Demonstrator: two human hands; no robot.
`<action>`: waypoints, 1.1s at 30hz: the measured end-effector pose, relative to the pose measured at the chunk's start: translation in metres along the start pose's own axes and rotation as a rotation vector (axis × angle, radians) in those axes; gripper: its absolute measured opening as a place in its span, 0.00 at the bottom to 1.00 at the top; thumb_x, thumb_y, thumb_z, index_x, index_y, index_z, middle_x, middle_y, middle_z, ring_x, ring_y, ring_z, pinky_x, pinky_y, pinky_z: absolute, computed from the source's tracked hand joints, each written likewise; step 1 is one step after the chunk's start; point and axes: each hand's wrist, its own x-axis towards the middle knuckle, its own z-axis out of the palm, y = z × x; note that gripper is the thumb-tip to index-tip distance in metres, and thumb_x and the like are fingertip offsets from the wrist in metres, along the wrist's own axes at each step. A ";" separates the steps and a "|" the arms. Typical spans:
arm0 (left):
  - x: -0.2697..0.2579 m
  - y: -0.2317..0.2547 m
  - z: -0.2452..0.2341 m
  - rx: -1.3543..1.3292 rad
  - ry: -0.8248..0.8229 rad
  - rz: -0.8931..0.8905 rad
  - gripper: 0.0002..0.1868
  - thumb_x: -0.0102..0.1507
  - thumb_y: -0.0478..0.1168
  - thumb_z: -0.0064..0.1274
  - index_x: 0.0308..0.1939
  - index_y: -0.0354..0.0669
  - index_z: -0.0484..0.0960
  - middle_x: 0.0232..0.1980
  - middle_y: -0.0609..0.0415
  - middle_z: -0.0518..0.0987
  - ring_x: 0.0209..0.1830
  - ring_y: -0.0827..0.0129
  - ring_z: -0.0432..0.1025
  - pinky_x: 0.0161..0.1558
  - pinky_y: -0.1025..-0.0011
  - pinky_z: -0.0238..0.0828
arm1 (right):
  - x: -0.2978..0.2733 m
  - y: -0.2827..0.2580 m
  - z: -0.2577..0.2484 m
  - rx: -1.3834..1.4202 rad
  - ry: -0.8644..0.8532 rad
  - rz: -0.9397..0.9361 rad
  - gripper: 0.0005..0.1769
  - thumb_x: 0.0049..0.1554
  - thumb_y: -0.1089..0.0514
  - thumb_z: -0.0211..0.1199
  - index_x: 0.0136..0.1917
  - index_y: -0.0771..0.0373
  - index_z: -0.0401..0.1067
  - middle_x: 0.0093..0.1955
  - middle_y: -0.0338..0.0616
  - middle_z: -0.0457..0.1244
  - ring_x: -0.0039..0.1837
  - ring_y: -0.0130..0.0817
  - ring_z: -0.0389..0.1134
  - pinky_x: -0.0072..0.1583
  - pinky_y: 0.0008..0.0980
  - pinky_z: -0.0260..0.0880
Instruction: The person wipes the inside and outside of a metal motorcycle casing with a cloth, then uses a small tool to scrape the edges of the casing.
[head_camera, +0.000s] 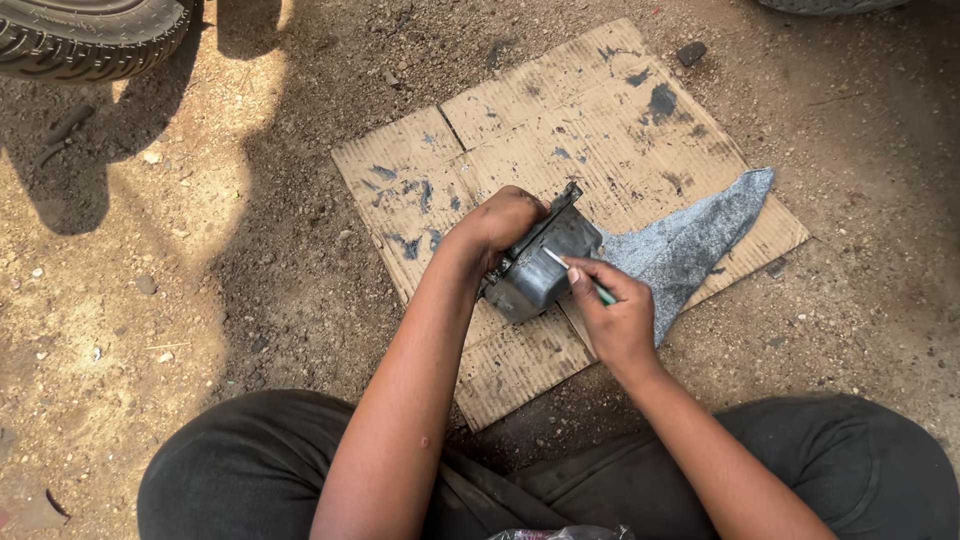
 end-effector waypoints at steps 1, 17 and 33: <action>-0.001 -0.002 0.000 0.010 0.009 -0.018 0.16 0.64 0.41 0.52 0.36 0.26 0.83 0.29 0.45 0.81 0.23 0.64 0.71 0.25 0.57 0.68 | 0.001 0.000 0.000 0.052 -0.002 -0.025 0.12 0.63 0.57 0.62 0.57 0.60 0.80 0.40 0.39 0.71 0.39 0.22 0.64 0.41 0.25 0.63; -0.003 -0.007 -0.001 0.030 0.029 0.016 0.18 0.64 0.43 0.54 0.34 0.24 0.83 0.28 0.47 0.80 0.24 0.66 0.69 0.26 0.57 0.67 | 0.010 0.002 -0.001 0.117 -0.021 -0.141 0.13 0.64 0.56 0.62 0.58 0.62 0.79 0.50 0.43 0.73 0.53 0.27 0.72 0.55 0.27 0.72; 0.000 -0.005 0.000 -0.011 0.013 0.005 0.17 0.64 0.41 0.53 0.38 0.23 0.82 0.32 0.44 0.81 0.26 0.64 0.72 0.27 0.58 0.70 | 0.021 0.013 -0.004 0.202 -0.013 0.035 0.11 0.63 0.58 0.62 0.57 0.61 0.79 0.42 0.41 0.70 0.40 0.25 0.67 0.41 0.26 0.68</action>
